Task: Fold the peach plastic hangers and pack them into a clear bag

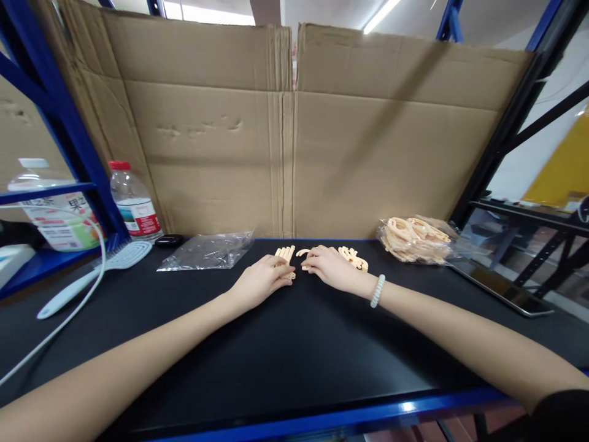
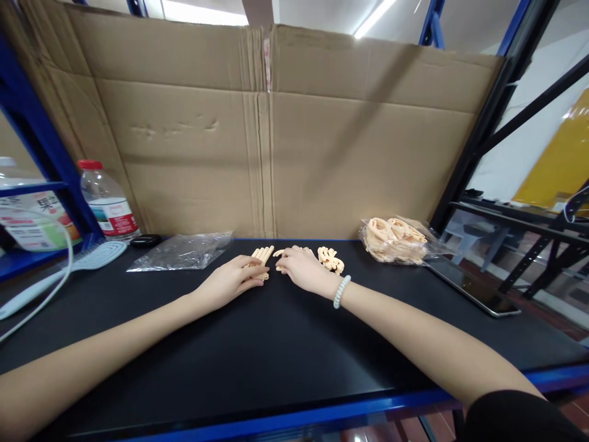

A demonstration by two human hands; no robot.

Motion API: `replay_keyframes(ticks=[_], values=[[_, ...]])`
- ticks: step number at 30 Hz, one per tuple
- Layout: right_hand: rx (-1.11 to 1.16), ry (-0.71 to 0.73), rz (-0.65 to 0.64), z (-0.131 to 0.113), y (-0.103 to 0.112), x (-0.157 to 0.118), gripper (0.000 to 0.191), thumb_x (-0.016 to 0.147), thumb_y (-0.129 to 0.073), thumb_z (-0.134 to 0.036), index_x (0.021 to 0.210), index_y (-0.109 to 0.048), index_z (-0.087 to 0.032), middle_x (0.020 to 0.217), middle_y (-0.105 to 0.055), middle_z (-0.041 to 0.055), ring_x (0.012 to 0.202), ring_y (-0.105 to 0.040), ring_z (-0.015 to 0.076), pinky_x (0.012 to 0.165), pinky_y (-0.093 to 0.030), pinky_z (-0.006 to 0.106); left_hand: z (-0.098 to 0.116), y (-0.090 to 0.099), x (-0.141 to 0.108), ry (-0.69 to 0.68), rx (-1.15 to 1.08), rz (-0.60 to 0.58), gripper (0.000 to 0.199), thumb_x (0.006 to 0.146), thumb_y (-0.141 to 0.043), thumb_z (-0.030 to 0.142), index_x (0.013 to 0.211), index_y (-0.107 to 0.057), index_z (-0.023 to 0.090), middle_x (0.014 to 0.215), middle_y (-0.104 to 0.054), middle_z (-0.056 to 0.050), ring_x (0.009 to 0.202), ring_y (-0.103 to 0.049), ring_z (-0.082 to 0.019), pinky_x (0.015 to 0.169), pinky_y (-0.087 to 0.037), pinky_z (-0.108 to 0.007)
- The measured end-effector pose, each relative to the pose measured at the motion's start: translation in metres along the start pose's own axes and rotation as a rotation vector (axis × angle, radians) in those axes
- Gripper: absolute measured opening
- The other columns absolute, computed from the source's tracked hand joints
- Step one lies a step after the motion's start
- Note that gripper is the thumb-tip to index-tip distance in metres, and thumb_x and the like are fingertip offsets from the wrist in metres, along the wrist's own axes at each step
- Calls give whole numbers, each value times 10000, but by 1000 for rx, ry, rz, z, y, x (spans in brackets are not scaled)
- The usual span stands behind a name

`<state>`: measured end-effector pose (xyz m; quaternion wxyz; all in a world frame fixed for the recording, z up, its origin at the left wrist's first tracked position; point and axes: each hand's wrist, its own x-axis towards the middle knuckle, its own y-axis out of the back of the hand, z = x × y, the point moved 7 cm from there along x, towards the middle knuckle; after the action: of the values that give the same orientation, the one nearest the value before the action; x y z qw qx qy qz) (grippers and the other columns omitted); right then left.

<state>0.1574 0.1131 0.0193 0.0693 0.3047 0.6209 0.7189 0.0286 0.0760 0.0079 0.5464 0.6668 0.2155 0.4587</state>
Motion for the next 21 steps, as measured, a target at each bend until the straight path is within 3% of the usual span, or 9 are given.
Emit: replay_keyframes(ticks=[9, 16, 21], values=[[65, -20, 44, 20, 1, 6, 284, 937, -455, -135, 1155, -635, -167, 1119, -629, 120, 1061, -554, 238, 890, -464, 408, -8, -4, 4, 18, -35, 27, 316, 914, -566, 345, 1172, -656, 186, 1185, -630, -100, 1094, -565, -257, 920, -489, -367], [109, -55, 90, 53, 30, -40, 327, 949, -388, -196, 1197, -596, -152, 1153, -630, 141, 1091, -563, 253, 951, -467, 474, -12, -7, 2, 29, -70, 55, 309, 911, -571, 353, 1156, -662, 189, 1182, -630, -93, 1113, -561, -255, 920, -492, -370], [145, -54, 18, 68, 17, -77, 429, 960, -392, -361, 1321, -515, -165, 1387, -502, 151, 1321, -420, 287, 1086, -358, 521, -12, -6, 2, 22, -91, 68, 298, 919, -549, 370, 1139, -669, 209, 1168, -636, -79, 1110, -564, -251, 914, -496, -370]])
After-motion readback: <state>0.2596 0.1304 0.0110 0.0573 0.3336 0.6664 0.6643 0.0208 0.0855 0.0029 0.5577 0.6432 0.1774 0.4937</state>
